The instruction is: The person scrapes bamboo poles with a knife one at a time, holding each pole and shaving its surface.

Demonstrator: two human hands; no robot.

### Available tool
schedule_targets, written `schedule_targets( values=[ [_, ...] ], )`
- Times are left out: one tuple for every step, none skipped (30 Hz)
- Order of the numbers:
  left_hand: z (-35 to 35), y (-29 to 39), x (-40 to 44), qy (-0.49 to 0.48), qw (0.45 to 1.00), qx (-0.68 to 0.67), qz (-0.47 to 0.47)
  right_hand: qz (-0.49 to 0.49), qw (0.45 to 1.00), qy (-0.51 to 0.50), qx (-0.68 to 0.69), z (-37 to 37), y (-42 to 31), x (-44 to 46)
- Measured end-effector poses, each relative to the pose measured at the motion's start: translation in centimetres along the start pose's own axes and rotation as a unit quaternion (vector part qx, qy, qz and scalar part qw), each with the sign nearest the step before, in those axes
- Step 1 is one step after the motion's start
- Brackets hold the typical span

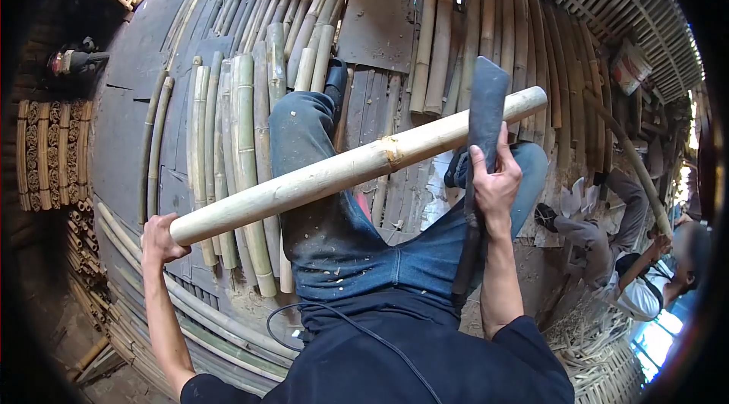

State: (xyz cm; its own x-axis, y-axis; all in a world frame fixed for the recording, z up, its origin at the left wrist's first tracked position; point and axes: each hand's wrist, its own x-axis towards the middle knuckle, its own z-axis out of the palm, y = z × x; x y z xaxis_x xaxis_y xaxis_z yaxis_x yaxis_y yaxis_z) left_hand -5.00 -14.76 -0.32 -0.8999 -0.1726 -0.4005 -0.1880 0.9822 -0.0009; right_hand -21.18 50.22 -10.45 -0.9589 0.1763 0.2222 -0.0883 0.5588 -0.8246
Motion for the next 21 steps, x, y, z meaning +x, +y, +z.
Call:
schedule_targets(
  values=[
    [0.4,0.0,0.2,0.006,1.000,-0.015,0.015,0.076,0.996,-0.020,0.031,-0.3,-1.8,0.2],
    [0.4,0.3,0.2,0.004,1.000,-0.015,0.015,0.153,0.986,-0.039,0.061,-0.2,-4.1,0.0],
    [0.2,0.7,0.3,-0.008,1.000,-0.017,0.016,0.115,0.988,-0.063,0.079,0.9,-5.1,-0.9],
    [-0.2,1.0,0.5,-0.020,0.999,-0.016,0.021,0.079,0.989,-0.084,0.096,2.2,-6.4,-2.1],
    [-0.8,1.1,0.7,-0.022,0.999,-0.011,0.026,0.047,0.987,-0.134,0.069,3.3,-8.1,-4.0],
    [-1.2,1.2,0.6,-0.032,0.999,-0.017,0.018,0.016,0.982,-0.183,0.042,4.1,-9.6,-6.0],
    [-1.7,1.3,0.7,-0.040,0.999,-0.023,0.009,-0.008,0.974,-0.206,0.097,5.5,-10.1,-7.8],
    [-2.0,1.4,0.8,-0.039,0.999,-0.018,0.012,-0.034,0.961,-0.228,0.151,6.6,-10.3,-8.8],
    [-2.2,1.5,0.8,-0.045,0.998,-0.028,0.011,-0.015,0.953,-0.273,0.130,6.5,-10.4,-9.0],
    [-2.3,1.6,0.4,-0.053,0.998,-0.040,0.008,-0.015,0.953,-0.273,0.133,6.5,-10.1,-8.6],
    [-2.2,1.5,0.4,-0.061,0.997,-0.047,0.005,-0.035,0.968,-0.217,0.123,6.1,-9.1,-7.1],
    [-2.2,1.5,0.2,-0.060,0.997,-0.048,0.000,-0.056,0.979,-0.161,0.111,5.6,-8.1,-5.6],
    [-2.0,1.5,0.2,-0.066,0.997,-0.046,-0.001,-0.003,0.987,-0.137,0.085,4.4,-7.5,-3.8],
    [-1.7,1.4,0.2,-0.072,0.996,-0.046,-0.001,0.048,0.991,-0.113,0.057,3.0,-6.8,-1.9],
    [-1.5,1.3,0.1,-0.069,0.997,-0.044,0.005,0.062,0.992,-0.089,0.057,1.9,-5.3,-0.3],
    [-1.3,1.1,0.2,-0.067,0.996,-0.050,0.003,0.074,0.994,-0.065,0.056,1.0,-3.7,1.0],
    [-1.0,0.9,0.3,-0.055,0.997,-0.051,0.011,0.055,0.995,-0.054,0.064,0.7,-2.1,1.9],
    [-0.8,0.9,0.3,-0.044,0.997,-0.052,0.020,0.038,0.996,-0.044,0.074,0.6,-0.9,2.2],
    [-0.7,1.0,0.5,-0.044,0.998,-0.050,0.012,0.128,0.984,-0.101,0.068,0.0,-4.5,2.4],
    [-0.6,1.2,0.4,-0.047,0.998,-0.049,0.013,0.124,0.980,-0.123,0.095,1.0,-6.5,1.6],
    [-0.6,1.4,0.5,-0.033,0.999,-0.019,0.022,0.070,0.983,-0.159,0.065,2.3,-7.4,0.2]
  ],
)
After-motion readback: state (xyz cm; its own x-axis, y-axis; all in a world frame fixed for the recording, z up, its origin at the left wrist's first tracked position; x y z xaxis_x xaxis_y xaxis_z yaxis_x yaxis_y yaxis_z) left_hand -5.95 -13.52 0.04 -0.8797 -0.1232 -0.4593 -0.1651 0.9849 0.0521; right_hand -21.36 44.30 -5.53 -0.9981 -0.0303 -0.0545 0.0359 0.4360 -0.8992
